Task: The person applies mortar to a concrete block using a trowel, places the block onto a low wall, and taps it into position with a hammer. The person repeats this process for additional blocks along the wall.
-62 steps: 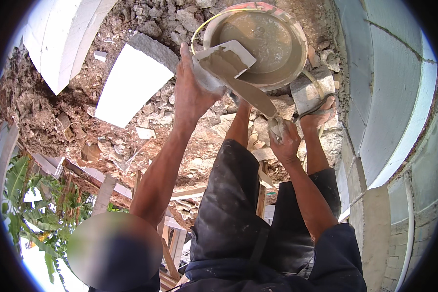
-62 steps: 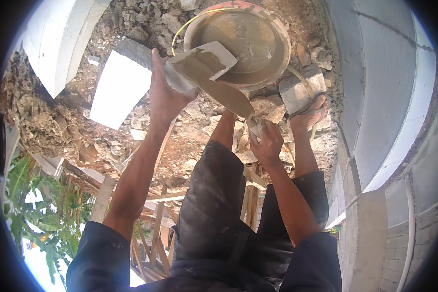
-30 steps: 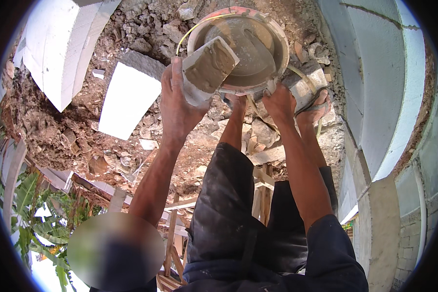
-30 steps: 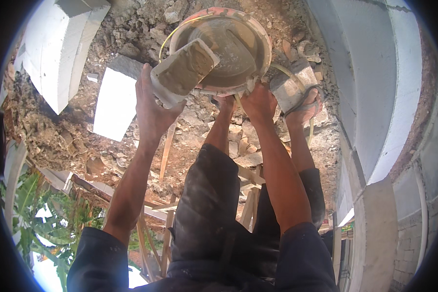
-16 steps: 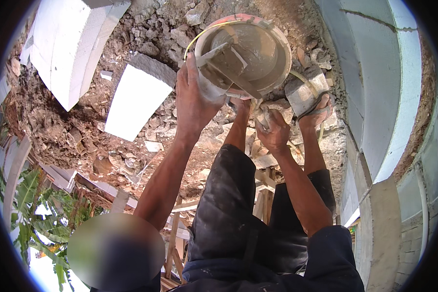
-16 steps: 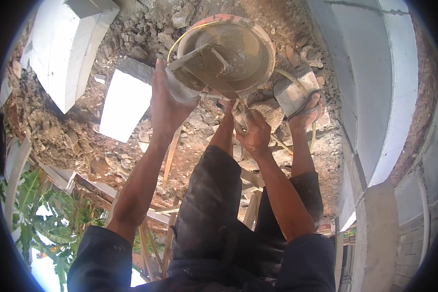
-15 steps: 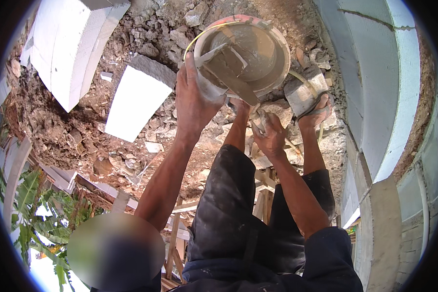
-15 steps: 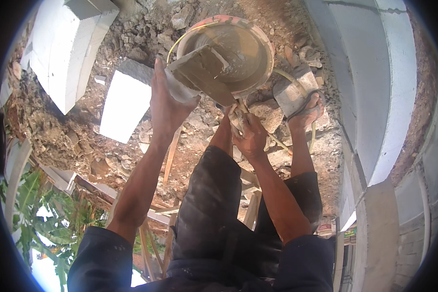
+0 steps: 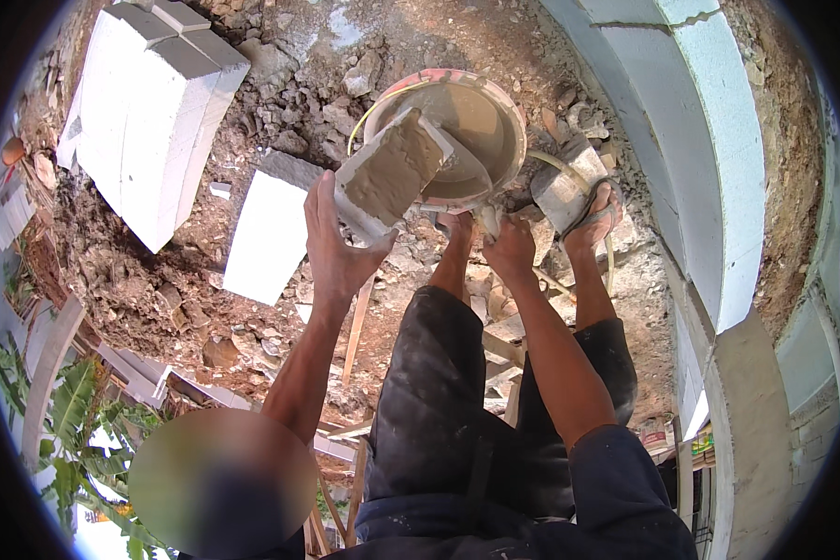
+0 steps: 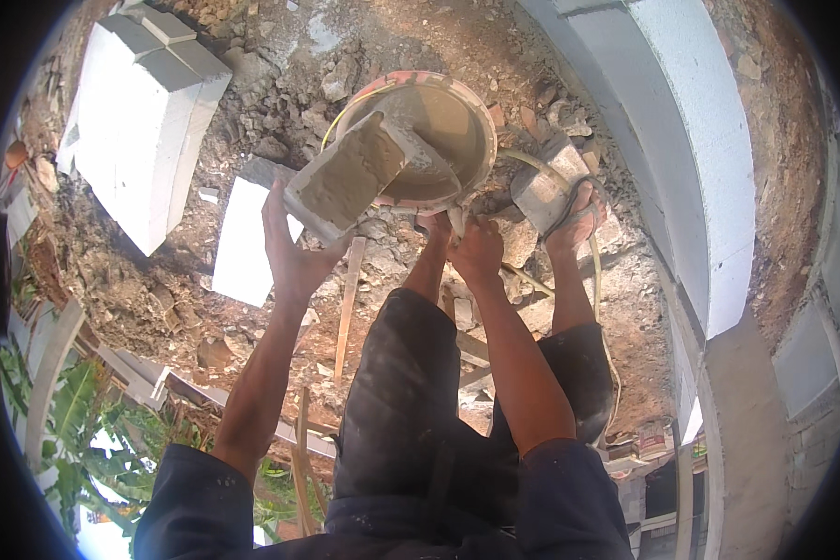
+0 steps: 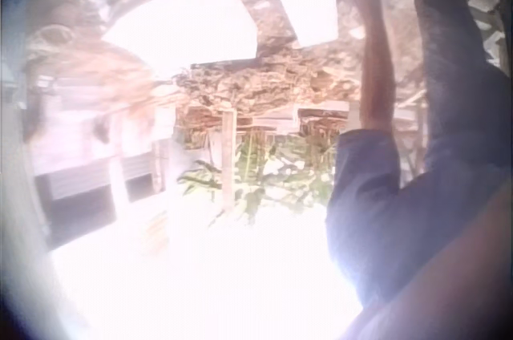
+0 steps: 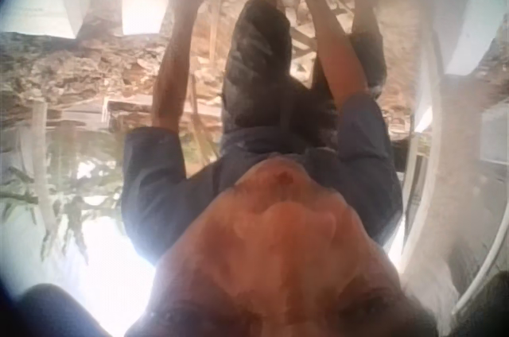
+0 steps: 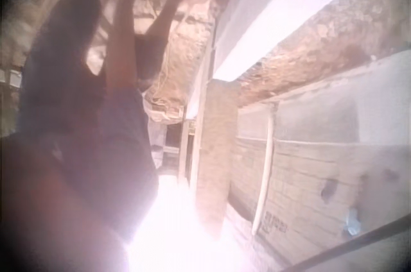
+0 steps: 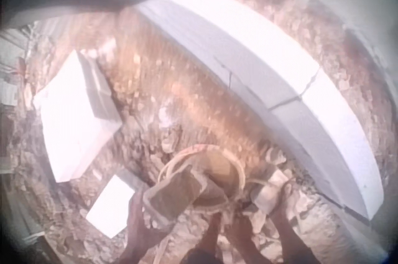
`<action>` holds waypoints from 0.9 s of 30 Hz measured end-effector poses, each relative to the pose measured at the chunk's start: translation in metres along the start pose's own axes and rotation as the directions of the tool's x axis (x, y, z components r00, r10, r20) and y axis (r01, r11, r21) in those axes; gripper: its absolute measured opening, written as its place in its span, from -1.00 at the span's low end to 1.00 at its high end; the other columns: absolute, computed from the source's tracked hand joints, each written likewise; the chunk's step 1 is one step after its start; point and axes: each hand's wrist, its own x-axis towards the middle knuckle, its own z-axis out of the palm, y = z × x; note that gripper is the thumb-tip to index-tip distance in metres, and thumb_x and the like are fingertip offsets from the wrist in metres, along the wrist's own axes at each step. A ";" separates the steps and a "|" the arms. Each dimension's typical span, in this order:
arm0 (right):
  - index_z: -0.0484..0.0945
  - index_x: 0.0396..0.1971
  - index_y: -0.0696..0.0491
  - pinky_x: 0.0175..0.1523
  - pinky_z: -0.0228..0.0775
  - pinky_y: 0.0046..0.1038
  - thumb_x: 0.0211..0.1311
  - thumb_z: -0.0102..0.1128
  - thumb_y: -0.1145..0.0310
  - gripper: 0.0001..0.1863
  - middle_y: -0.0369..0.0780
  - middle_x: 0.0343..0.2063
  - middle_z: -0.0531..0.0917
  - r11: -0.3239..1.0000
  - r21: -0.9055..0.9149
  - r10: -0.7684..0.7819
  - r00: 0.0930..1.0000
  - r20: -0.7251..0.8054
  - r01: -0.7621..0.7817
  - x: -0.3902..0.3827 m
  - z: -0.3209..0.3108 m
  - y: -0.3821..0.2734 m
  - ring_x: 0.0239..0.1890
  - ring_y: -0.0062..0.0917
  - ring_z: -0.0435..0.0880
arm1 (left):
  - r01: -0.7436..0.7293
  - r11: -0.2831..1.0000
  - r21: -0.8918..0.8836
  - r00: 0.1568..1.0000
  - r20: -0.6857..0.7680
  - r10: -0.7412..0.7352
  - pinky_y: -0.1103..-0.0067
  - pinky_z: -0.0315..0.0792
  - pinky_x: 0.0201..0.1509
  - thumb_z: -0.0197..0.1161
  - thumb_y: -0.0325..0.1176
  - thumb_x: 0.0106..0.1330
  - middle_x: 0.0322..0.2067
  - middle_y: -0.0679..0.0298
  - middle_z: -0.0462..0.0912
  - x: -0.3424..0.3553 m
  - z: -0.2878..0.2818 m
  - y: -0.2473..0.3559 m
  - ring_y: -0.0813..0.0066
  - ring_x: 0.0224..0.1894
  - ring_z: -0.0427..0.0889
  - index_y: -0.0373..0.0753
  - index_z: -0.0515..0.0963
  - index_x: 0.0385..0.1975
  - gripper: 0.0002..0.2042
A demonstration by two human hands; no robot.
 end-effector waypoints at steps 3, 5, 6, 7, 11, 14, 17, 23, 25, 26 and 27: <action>0.50 -0.11 0.23 0.15 0.33 -0.14 -0.07 0.34 0.23 -0.48 0.03 -0.11 0.52 0.999 -0.019 0.035 0.999 -0.005 -0.035 -0.007 -0.016 -0.017 0.05 -0.06 0.45 | -0.252 0.965 -0.074 0.967 -0.045 0.249 0.16 0.33 0.23 0.60 -0.40 -0.30 0.22 -0.09 0.22 -0.009 -0.030 0.003 -0.11 0.25 0.28 -0.16 0.14 0.25 -0.01; 0.50 -0.10 0.23 0.15 0.33 -0.14 -0.07 0.33 0.22 -0.46 0.05 -0.09 0.51 0.988 0.103 0.113 0.993 -0.016 -0.111 -0.028 -0.032 -0.018 0.05 -0.04 0.44 | -0.394 0.913 -0.104 0.918 -0.002 0.396 0.15 0.30 0.25 0.60 -0.41 -0.30 0.22 -0.09 0.24 -0.012 -0.055 0.017 -0.10 0.27 0.27 -0.16 0.18 0.22 -0.04; 0.50 -0.09 0.23 0.15 0.33 -0.14 -0.07 0.33 0.22 -0.46 0.06 -0.09 0.51 0.975 0.163 0.160 0.987 -0.031 -0.153 -0.040 -0.044 -0.013 0.05 -0.04 0.44 | -0.472 0.872 -0.131 0.878 0.015 0.478 0.15 0.28 0.26 0.60 -0.42 -0.30 0.22 -0.09 0.24 -0.011 -0.066 0.029 -0.09 0.28 0.26 -0.16 0.20 0.21 -0.06; 0.50 -0.10 0.26 0.15 0.33 -0.15 -0.06 0.32 0.22 -0.47 0.08 -0.11 0.52 0.948 0.269 0.186 0.982 -0.041 -0.169 -0.054 -0.057 -0.007 0.04 -0.05 0.45 | -0.517 0.840 -0.165 0.845 0.053 0.531 0.13 0.28 0.27 0.60 -0.42 -0.29 0.22 -0.10 0.24 -0.011 -0.078 0.042 -0.11 0.28 0.26 -0.15 0.22 0.18 -0.09; 0.51 -0.11 0.25 0.17 0.34 -0.21 0.07 0.24 0.16 -0.51 0.06 -0.12 0.56 0.871 0.434 0.259 0.966 -0.007 -0.230 -0.126 -0.111 0.007 0.03 -0.07 0.50 | -0.658 0.725 -0.205 0.696 0.202 0.689 0.10 0.28 0.27 0.61 -0.43 -0.28 0.22 -0.11 0.24 -0.013 -0.131 0.114 -0.14 0.26 0.29 -0.15 0.27 -0.04 -0.25; 0.53 -0.09 0.20 0.08 0.38 -0.16 0.05 0.26 0.19 -0.53 0.02 -0.16 0.58 0.817 0.536 0.303 0.949 -0.084 -0.213 -0.182 -0.129 0.024 -0.03 -0.07 0.52 | -0.741 0.572 -0.352 0.530 0.218 0.820 0.00 0.28 0.25 0.61 -0.38 -0.26 0.22 -0.11 0.21 -0.005 -0.147 0.181 -0.20 0.25 0.28 -0.19 0.30 -0.04 -0.27; 0.57 -0.16 0.19 0.01 0.36 -0.15 0.06 0.24 0.22 -0.59 0.01 -0.23 0.58 0.775 0.624 0.422 0.820 -0.386 -0.105 -0.226 -0.139 0.030 -0.10 -0.10 0.52 | -0.788 0.457 -0.413 0.371 0.273 0.887 0.08 0.28 0.27 0.61 -0.41 -0.28 0.23 -0.07 0.20 -0.004 -0.152 0.270 -0.15 0.27 0.27 -0.12 0.26 0.00 -0.22; 0.60 -0.25 0.17 0.06 0.27 -0.21 0.08 0.20 0.24 -0.68 -0.02 -0.25 0.57 0.644 0.749 0.675 0.574 -0.463 -0.154 -0.275 -0.121 0.020 -0.12 -0.13 0.46 | -0.777 0.240 -0.581 0.087 0.279 0.956 0.25 0.35 0.23 0.60 -0.43 -0.31 0.23 -0.02 0.23 -0.016 -0.088 0.445 0.04 0.24 0.34 -0.16 0.25 -0.01 -0.21; 0.60 -0.26 0.16 0.06 0.27 -0.20 0.09 0.19 0.25 -0.69 -0.02 -0.25 0.57 0.554 0.814 0.767 0.489 -0.417 -0.175 -0.266 -0.116 0.011 -0.10 -0.13 0.46 | -0.777 0.244 -0.581 0.081 0.293 0.953 0.24 0.37 0.15 0.58 -0.40 -0.32 0.19 -0.02 0.29 -0.030 -0.054 0.494 0.03 0.19 0.38 -0.20 0.28 -0.11 -0.29; 0.60 -0.27 0.16 0.06 0.27 -0.19 0.09 0.18 0.25 -0.70 -0.02 -0.25 0.57 0.506 0.842 0.806 0.451 -0.385 -0.186 -0.264 -0.115 0.008 -0.09 -0.13 0.45 | -0.793 0.240 -0.560 0.064 0.315 0.947 0.28 0.37 0.16 0.57 -0.40 -0.32 0.18 -0.01 0.30 -0.037 -0.037 0.520 0.05 0.18 0.39 -0.21 0.29 -0.11 -0.30; 0.60 -0.29 0.16 0.05 0.28 -0.18 0.08 0.19 0.25 -0.71 -0.02 -0.27 0.57 0.488 0.860 0.817 0.426 -0.390 -0.149 -0.259 -0.113 0.008 -0.10 -0.11 0.46 | -0.814 0.228 -0.534 0.047 0.331 0.942 0.31 0.37 0.16 0.56 -0.39 -0.32 0.17 0.00 0.32 -0.046 -0.020 0.544 0.08 0.17 0.40 -0.23 0.29 -0.11 -0.30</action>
